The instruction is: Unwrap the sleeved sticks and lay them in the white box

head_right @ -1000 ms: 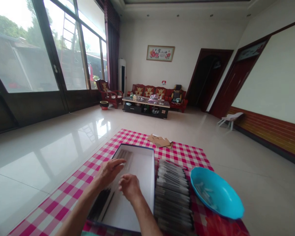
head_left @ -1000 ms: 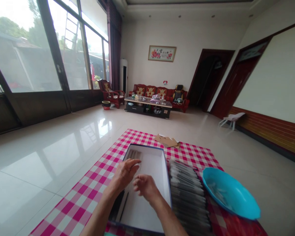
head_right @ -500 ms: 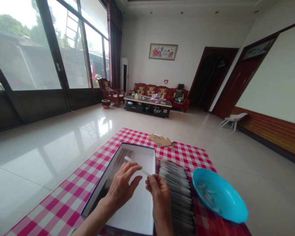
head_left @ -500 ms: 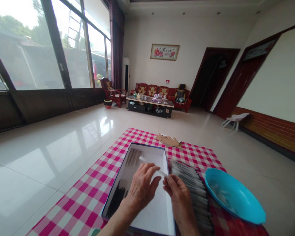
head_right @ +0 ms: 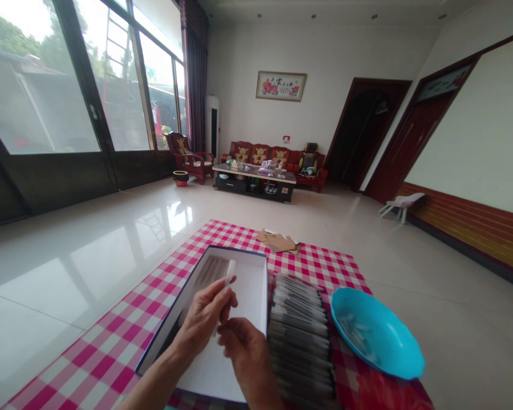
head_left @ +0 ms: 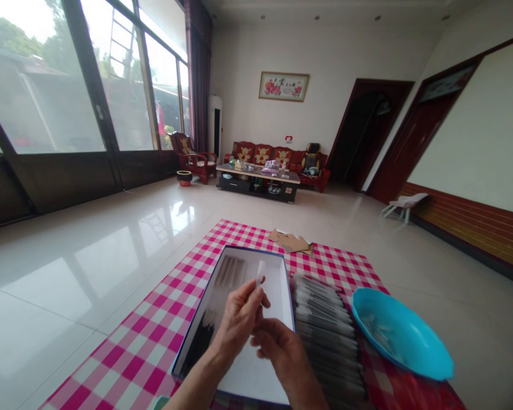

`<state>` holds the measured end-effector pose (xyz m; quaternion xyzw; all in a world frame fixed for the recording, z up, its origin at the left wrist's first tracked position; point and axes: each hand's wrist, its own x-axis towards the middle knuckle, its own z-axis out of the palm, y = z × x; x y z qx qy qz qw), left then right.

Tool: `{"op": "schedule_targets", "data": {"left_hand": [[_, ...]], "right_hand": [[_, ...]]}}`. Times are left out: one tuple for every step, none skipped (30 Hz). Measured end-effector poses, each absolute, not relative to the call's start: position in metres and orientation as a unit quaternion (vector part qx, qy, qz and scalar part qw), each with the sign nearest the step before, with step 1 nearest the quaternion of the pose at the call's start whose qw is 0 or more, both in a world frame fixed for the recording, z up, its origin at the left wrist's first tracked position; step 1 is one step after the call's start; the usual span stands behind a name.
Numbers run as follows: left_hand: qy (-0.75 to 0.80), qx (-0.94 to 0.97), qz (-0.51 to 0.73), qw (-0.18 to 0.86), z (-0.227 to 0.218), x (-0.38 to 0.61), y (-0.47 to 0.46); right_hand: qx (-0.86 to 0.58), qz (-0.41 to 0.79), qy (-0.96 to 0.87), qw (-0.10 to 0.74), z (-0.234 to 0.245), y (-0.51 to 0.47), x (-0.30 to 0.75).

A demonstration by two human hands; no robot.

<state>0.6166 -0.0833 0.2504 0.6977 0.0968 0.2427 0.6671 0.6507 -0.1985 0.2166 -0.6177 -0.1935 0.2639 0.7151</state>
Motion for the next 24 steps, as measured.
{"op": "schedule_targets", "data": {"left_hand": [[0.076, 0.751, 0.240, 0.611, 0.250, 0.615, -0.084], [0.060, 0.804, 0.242, 0.540, 0.249, 0.614, -0.086], [0.048, 0.851, 0.245, 0.462, 0.249, 0.613, -0.088], [0.041, 0.888, 0.246, 0.386, 0.248, 0.612, -0.091], [0.037, 0.915, 0.240, 0.321, 0.248, 0.611, -0.094], [0.034, 0.935, 0.230, 0.270, 0.247, 0.610, -0.097], [0.030, 0.947, 0.218, 0.233, 0.246, 0.610, -0.100], [0.023, 0.956, 0.210, 0.206, 0.245, 0.610, -0.103], [0.016, 0.960, 0.206, 0.187, 0.244, 0.610, -0.106], [0.010, 0.963, 0.205, 0.175, 0.242, 0.611, -0.108], [0.005, 0.963, 0.209, 0.168, 0.240, 0.612, -0.110], [0.003, 0.962, 0.216, 0.167, 0.237, 0.612, -0.112], [0.005, 0.959, 0.225, 0.172, 0.234, 0.613, -0.112], [0.011, 0.956, 0.232, 0.180, 0.232, 0.614, -0.113], [0.019, 0.952, 0.238, 0.191, 0.230, 0.615, -0.113], [0.027, 0.949, 0.240, 0.202, 0.229, 0.615, -0.113], [0.033, 0.947, 0.240, 0.212, 0.228, 0.616, -0.114], [0.036, 0.945, 0.238, 0.222, 0.228, 0.615, -0.114], [0.036, 0.943, 0.235, 0.233, 0.229, 0.615, -0.114], [0.035, 0.941, 0.231, 0.247, 0.230, 0.614, -0.114], [0.035, 0.937, 0.224, 0.265, 0.232, 0.613, -0.115], [0.037, 0.932, 0.216, 0.289, 0.234, 0.612, -0.115], [0.041, 0.923, 0.207, 0.321, 0.236, 0.611, -0.115], [0.045, 0.911, 0.194, 0.361, 0.238, 0.611, -0.115]], "right_hand": [[-0.636, 0.225, -0.183, 0.715, 0.218, -0.203, 0.654], [-0.648, 0.184, -0.165, 0.720, 0.221, -0.208, 0.657], [-0.653, 0.147, -0.144, 0.729, 0.223, -0.213, 0.661], [-0.653, 0.119, -0.126, 0.737, 0.225, -0.219, 0.664], [-0.652, 0.102, -0.113, 0.743, 0.227, -0.223, 0.667], [-0.651, 0.093, -0.105, 0.746, 0.227, -0.227, 0.670], [-0.651, 0.089, -0.097, 0.748, 0.227, -0.230, 0.672], [-0.651, 0.089, -0.088, 0.749, 0.226, -0.231, 0.674], [-0.648, 0.092, -0.079, 0.752, 0.224, -0.232, 0.675], [-0.640, 0.097, -0.070, 0.759, 0.222, -0.231, 0.677], [-0.626, 0.102, -0.058, 0.771, 0.220, -0.231, 0.678], [-0.609, 0.107, -0.044, 0.785, 0.218, -0.229, 0.678], [-0.590, 0.110, -0.029, 0.799, 0.217, -0.228, 0.679], [-0.574, 0.109, -0.015, 0.811, 0.217, -0.227, 0.679], [-0.561, 0.104, -0.004, 0.821, 0.217, -0.226, 0.679], [-0.554, 0.097, 0.003, 0.827, 0.218, -0.226, 0.680], [-0.551, 0.089, 0.005, 0.830, 0.218, -0.226, 0.680], [-0.551, 0.082, 0.002, 0.830, 0.218, -0.227, 0.680], [-0.554, 0.077, -0.002, 0.829, 0.219, -0.228, 0.681], [-0.559, 0.075, -0.008, 0.826, 0.218, -0.229, 0.681], [-0.564, 0.073, -0.016, 0.822, 0.218, -0.231, 0.682], [-0.569, 0.072, -0.023, 0.819, 0.217, -0.233, 0.682], [-0.574, 0.072, -0.031, 0.815, 0.216, -0.234, 0.683], [-0.577, 0.073, -0.038, 0.812, 0.215, -0.236, 0.684]]}}
